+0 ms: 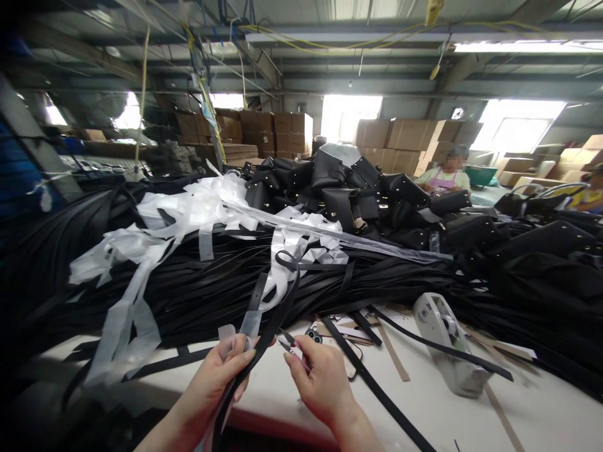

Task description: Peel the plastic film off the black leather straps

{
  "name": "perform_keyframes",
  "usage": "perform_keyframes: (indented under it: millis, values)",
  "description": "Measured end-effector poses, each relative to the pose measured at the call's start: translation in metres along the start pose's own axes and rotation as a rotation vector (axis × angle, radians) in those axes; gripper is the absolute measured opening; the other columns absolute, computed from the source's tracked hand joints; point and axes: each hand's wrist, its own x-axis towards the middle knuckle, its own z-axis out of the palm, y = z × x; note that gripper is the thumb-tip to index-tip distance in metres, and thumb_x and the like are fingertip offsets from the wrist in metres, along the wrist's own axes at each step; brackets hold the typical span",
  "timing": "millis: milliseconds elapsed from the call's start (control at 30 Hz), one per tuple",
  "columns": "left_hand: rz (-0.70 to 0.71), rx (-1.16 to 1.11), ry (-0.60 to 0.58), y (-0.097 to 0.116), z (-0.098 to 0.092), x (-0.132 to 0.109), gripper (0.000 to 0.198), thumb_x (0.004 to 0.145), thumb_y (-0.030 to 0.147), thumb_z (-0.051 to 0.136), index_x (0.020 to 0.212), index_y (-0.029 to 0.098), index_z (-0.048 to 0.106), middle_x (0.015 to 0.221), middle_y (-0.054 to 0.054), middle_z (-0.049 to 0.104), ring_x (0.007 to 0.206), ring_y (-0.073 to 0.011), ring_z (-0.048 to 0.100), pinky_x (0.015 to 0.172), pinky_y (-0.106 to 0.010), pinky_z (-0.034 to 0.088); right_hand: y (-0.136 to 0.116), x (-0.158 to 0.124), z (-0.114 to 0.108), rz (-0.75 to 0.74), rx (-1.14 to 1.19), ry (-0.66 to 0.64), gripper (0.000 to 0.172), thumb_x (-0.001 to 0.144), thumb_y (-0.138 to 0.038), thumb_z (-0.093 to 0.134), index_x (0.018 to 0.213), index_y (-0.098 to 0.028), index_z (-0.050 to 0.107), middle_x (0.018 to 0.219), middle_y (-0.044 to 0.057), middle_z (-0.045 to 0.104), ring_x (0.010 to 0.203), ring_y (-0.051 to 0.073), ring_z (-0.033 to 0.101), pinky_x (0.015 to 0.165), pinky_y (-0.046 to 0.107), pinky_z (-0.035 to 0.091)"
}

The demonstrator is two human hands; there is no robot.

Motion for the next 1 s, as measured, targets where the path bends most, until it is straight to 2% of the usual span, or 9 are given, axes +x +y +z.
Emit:
perform_keyframes:
  millis: [167, 233, 367, 433, 567, 667, 767, 867, 1000]
  values:
    - [-0.001, -0.035, -0.002, -0.001, -0.001, -0.003, 0.062, 0.062, 0.046, 0.084, 0.057, 0.02, 0.028, 0.051, 0.008, 0.048, 0.027, -0.0032, 0.041, 0.029, -0.013, 0.025, 0.002, -0.002, 0.003, -0.026, 0.003, -0.021, 0.033, 0.097, -0.044, 0.044, 0.103, -0.02, 0.066, 0.074, 0.004, 0.069, 0.063, 0.019, 0.064, 0.058, 0.027, 0.043]
    - [-0.004, -0.049, -0.009, -0.004, -0.001, -0.003, 0.064, 0.058, 0.05, 0.085, 0.056, 0.02, 0.029, 0.05, 0.006, 0.05, 0.027, -0.0036, 0.041, 0.027, -0.014, 0.027, 0.009, -0.002, 0.005, -0.041, 0.004, -0.014, 0.033, 0.096, -0.046, 0.046, 0.106, -0.023, 0.067, 0.077, 0.005, 0.071, 0.064, 0.021, 0.066, 0.059, 0.028, 0.048]
    - [-0.005, -0.066, 0.024, -0.008, -0.002, -0.002, 0.062, 0.056, 0.053, 0.085, 0.057, 0.022, 0.031, 0.043, 0.01, 0.04, 0.026, -0.005, 0.039, 0.026, -0.014, 0.03, 0.02, 0.004, 0.01, -0.087, -0.012, -0.009, 0.03, 0.091, -0.049, 0.053, 0.107, -0.028, 0.069, 0.082, 0.006, 0.075, 0.066, 0.023, 0.069, 0.054, 0.027, 0.051]
    - [0.002, -0.058, 0.028, -0.007, -0.001, -0.003, 0.06, 0.057, 0.052, 0.085, 0.057, 0.021, 0.033, 0.045, 0.008, 0.044, 0.026, -0.0044, 0.039, 0.026, -0.014, 0.029, 0.017, 0.005, 0.009, -0.097, -0.013, -0.027, 0.029, 0.092, -0.048, 0.052, 0.105, -0.028, 0.069, 0.082, 0.006, 0.075, 0.067, 0.023, 0.07, 0.055, 0.027, 0.05]
    - [0.012, -0.002, 0.026, -0.003, -0.004, -0.006, 0.056, 0.063, 0.049, 0.083, 0.059, 0.019, 0.036, 0.053, 0.006, 0.053, 0.029, -0.0028, 0.04, 0.029, -0.013, 0.028, 0.002, 0.006, 0.005, -0.056, 0.021, -0.064, 0.034, 0.097, -0.043, 0.043, 0.09, -0.022, 0.069, 0.07, 0.004, 0.068, 0.063, 0.02, 0.065, 0.058, 0.028, 0.047]
    - [0.019, 0.015, 0.011, -0.003, -0.009, -0.003, 0.06, 0.064, 0.05, 0.082, 0.059, 0.019, 0.031, 0.071, 0.002, 0.063, 0.029, -0.0012, 0.042, 0.03, -0.014, 0.027, -0.002, 0.007, 0.002, 0.042, 0.129, 0.055, 0.035, 0.098, -0.042, 0.042, 0.093, -0.018, 0.067, 0.074, 0.004, 0.066, 0.066, 0.018, 0.062, 0.061, 0.027, 0.046]
    - [0.031, 0.036, 0.016, -0.005, -0.012, -0.001, 0.06, 0.066, 0.049, 0.082, 0.059, 0.019, 0.03, 0.056, 0.008, 0.051, 0.03, -0.0026, 0.04, 0.033, -0.014, 0.03, -0.001, 0.006, 0.0, 0.142, 0.244, 0.204, 0.035, 0.098, -0.043, 0.042, 0.099, -0.016, 0.065, 0.084, 0.006, 0.067, 0.076, 0.018, 0.063, 0.064, 0.026, 0.046]
    - [0.041, 0.074, 0.037, -0.006, -0.01, 0.0, 0.052, 0.069, 0.049, 0.08, 0.06, 0.019, 0.038, 0.046, 0.011, 0.041, 0.033, -0.0054, 0.042, 0.036, -0.015, 0.033, -0.003, 0.005, 0.0, 0.168, 0.3, 0.219, 0.036, 0.097, -0.044, 0.043, 0.095, -0.016, 0.065, 0.082, 0.006, 0.065, 0.077, 0.019, 0.061, 0.063, 0.026, 0.046]
    - [0.08, 0.138, -0.002, -0.006, -0.007, 0.001, 0.049, 0.07, 0.053, 0.078, 0.062, 0.017, 0.047, 0.064, 0.002, 0.061, 0.036, -0.0051, 0.047, 0.037, -0.016, 0.035, -0.016, 0.011, 0.005, 0.212, 0.306, 0.139, 0.03, 0.091, -0.043, 0.053, 0.088, -0.016, 0.064, 0.073, 0.002, 0.062, 0.067, 0.016, 0.056, 0.062, 0.026, 0.043]
